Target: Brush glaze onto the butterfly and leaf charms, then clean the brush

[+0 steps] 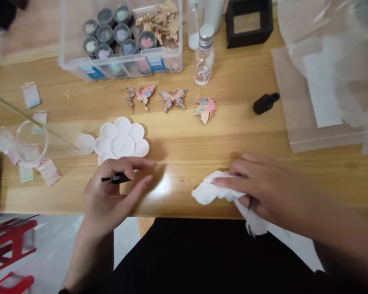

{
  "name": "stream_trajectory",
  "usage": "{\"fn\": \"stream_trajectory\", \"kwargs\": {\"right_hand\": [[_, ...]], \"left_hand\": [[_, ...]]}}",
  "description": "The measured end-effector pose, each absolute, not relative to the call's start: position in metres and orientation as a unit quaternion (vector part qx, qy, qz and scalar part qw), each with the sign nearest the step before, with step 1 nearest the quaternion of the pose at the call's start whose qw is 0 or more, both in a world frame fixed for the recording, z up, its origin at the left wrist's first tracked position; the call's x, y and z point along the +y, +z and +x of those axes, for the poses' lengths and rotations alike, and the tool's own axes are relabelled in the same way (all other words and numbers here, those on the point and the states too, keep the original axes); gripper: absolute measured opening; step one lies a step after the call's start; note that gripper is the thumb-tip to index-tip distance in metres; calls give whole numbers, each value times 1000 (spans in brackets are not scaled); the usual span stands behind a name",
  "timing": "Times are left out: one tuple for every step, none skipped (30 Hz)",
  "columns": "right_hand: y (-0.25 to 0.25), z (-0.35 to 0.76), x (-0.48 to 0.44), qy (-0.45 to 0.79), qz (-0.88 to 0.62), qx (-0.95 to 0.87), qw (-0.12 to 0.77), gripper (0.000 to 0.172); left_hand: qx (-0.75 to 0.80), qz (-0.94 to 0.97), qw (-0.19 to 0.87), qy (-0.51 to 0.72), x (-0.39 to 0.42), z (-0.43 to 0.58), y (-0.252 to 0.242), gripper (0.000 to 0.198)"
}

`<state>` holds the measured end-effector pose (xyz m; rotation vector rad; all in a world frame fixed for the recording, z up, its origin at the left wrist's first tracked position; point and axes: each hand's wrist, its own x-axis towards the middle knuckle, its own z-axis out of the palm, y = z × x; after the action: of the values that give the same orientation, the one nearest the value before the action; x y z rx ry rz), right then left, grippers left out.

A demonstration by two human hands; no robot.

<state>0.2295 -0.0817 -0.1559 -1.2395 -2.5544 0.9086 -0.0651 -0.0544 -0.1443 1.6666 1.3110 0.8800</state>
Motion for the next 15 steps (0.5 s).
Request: {"fn": "stream_trajectory", "kwargs": {"right_hand": [[-156,243,-85,298,-434,-847,78,42],[-157,255,-88,283,-460,-838,77,44],[-157,266,-91,271,-477,-833,76,43],[-158,277,-95,253,-493,-828,80,43],[-159,285,-98,235,-509,-824,85,41],[-159,293,-101,219,-523,-819,90,39],[-160,299,-103,200,-540,-812,94,37],[-160,303,-105,181,-559,-804,95,36],[-160,307,-107,160,-578,-794,93,36],[-161,309,-109,140,-595,-786,94,36],[-161,311,-110,122,-608,-778,96,37],[-162,312,-111,108,-618,-773,98,37],[-162,312,-111,100,-623,-769,100,36],[-163,312,-112,95,-626,-767,101,36],[-163,311,-112,88,-627,-767,101,36]], "left_hand": [[517,651,440,339,-53,-62,-143,30],[511,638,471,331,-52,-59,-141,29],[504,624,502,324,-50,-56,-140,29],[496,610,529,320,-49,-54,-140,28],[490,597,551,316,-47,-53,-139,27],[486,585,567,316,-45,-51,-139,26],[485,572,579,319,-43,-49,-140,25],[487,559,587,325,-42,-47,-139,24],[489,547,592,333,-41,-43,-139,23],[496,534,593,343,-41,-40,-139,23],[509,520,587,355,-41,-35,-138,23],[524,506,578,367,-41,-31,-137,22],[538,495,569,375,-41,-28,-136,22],[548,488,562,382,-41,-25,-135,22],[548,485,564,383,-41,-23,-135,21]]}}
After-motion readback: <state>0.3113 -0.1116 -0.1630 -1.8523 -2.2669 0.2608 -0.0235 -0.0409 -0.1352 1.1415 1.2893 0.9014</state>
